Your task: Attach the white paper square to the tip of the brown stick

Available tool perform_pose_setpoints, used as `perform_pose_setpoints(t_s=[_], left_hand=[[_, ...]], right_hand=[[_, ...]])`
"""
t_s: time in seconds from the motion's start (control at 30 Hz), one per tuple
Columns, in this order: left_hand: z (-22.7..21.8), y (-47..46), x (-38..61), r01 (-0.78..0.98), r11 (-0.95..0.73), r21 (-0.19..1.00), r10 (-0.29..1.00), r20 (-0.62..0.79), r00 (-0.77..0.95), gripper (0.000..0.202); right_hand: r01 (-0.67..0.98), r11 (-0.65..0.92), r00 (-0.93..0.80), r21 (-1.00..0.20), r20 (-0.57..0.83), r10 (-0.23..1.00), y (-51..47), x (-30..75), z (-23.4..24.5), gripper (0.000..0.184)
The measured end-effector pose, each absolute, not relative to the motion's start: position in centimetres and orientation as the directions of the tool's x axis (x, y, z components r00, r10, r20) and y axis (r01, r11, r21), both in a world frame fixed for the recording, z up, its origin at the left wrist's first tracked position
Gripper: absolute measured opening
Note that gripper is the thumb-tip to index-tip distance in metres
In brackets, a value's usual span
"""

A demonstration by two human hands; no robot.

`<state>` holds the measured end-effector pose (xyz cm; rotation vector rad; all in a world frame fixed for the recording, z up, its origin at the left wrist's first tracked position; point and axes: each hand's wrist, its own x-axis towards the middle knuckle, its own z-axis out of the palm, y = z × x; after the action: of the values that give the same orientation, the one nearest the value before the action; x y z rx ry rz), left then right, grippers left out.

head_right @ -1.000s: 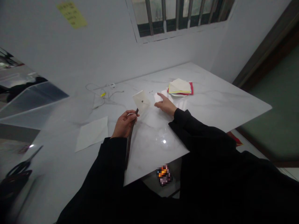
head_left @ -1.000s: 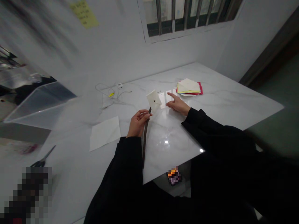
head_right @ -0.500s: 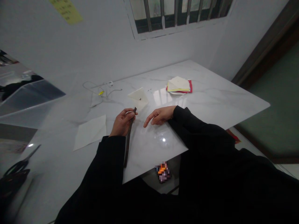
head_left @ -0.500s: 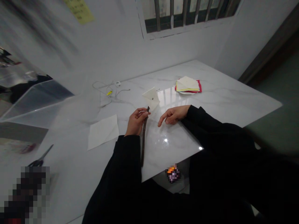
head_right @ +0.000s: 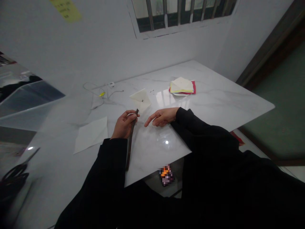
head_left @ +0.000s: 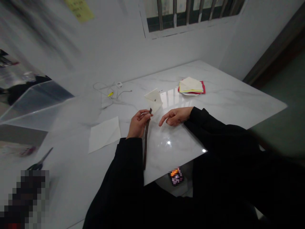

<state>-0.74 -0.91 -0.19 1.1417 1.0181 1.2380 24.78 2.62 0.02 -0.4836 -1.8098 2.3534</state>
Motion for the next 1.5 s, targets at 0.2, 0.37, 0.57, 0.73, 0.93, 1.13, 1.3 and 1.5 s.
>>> perform_pose_setpoints(t_s=[0.2, 0.37, 0.57, 0.73, 0.93, 1.13, 1.3, 1.5], left_hand=[[-0.1, -1.0, -0.7, -0.181, -0.014, 0.983, 0.996, 0.029, 0.081, 0.039], [-0.1, -0.9, -0.7, -0.161, -0.018, 0.987, 0.997, 0.030, 0.074, 0.038], [-0.3, -0.7, -0.8, -0.174, -0.020, 0.984, 0.997, 0.033, 0.070, 0.039], [-0.3, -0.7, -0.8, -0.185, -0.012, 0.983, 0.997, 0.027, 0.077, 0.039], [-0.4, -0.7, -0.7, -0.198, -0.019, 0.980, 0.996, 0.035, 0.079, 0.038], [-0.5, -0.7, -0.8, -0.215, -0.013, 0.977, 0.996, 0.031, 0.080, 0.038], [-0.4, -0.7, -0.7, -0.208, -0.012, 0.978, 0.996, 0.030, 0.082, 0.038], [-0.3, -0.8, -0.7, -0.195, -0.017, 0.981, 0.995, 0.035, 0.088, 0.037]], right_hand=[[-0.147, -0.191, -0.787, -0.971, -0.002, 0.616, 2.9, 24.0, 0.0, 0.052], [-0.248, -0.146, -0.455, -0.958, -0.018, 0.890, 3.4, 24.1, 0.6, 0.064], [-0.286, -0.164, -0.229, -0.944, -0.099, 0.968, 3.7, 23.9, 0.7, 0.064], [-0.271, -0.178, -0.211, -0.946, -0.122, 0.970, 3.8, 23.8, 0.5, 0.064], [-0.299, -0.129, -0.189, -0.946, -0.074, 0.979, 4.1, 23.9, 0.1, 0.057], [-0.303, -0.113, -0.169, -0.946, -0.064, 0.984, 4.2, 23.8, -0.2, 0.047], [-0.304, -0.122, -0.166, -0.945, -0.073, 0.983, 4.1, 23.8, 0.0, 0.051], [-0.280, -0.136, -0.168, -0.950, -0.091, 0.982, 3.9, 23.8, 0.3, 0.059]])
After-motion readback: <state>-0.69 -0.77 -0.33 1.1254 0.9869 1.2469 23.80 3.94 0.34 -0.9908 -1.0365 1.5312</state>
